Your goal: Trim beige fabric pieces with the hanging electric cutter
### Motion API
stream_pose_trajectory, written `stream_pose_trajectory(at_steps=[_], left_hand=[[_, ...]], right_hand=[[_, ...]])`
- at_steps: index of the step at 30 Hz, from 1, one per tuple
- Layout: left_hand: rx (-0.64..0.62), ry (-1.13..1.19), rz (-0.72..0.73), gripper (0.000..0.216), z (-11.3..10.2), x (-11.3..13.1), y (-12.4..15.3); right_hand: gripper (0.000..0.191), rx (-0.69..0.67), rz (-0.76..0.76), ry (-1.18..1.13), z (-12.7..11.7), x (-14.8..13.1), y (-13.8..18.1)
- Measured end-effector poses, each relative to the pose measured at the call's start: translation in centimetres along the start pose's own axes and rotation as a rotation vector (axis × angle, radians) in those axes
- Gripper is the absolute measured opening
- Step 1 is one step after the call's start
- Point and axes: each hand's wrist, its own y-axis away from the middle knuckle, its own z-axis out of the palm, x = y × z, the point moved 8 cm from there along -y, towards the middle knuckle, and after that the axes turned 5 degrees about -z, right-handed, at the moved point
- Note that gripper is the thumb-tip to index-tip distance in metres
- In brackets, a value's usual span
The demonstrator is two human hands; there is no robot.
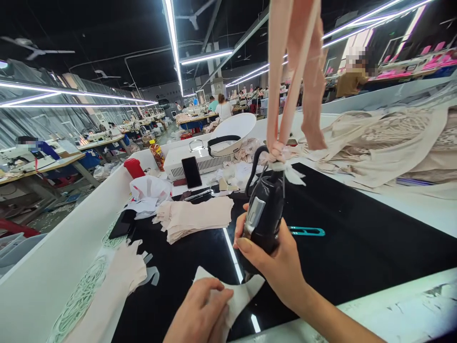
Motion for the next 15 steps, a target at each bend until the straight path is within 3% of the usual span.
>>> stream_pose_trajectory(at_steps=[5, 10, 13, 15], left_hand=[[-0.129, 0.015, -0.149, 0.026, -1.5, -2.3, -2.1], [-0.300, 0.027, -0.218, 0.016, 0.1, -2.1, -3.5], [-0.365, 0.044, -0.255, 0.012, 0.9, -1.8, -3.6], [-0.394, 0.069, -0.277, 0.015, 1.1, -1.7, -3.6]], right_hand=[[0.033, -0.052, -0.071, 0.149, -1.7, -0.5, -1.0], [0.058, 0.139, -0.132, 0.283, -5.6, -0.3, -0.6], [0.048, 0.281, -0.148, 0.334, -8.6, -0.3, 0.8], [0.036, 0.297, -0.105, 0.379, -9.9, -0.1, 1.8]])
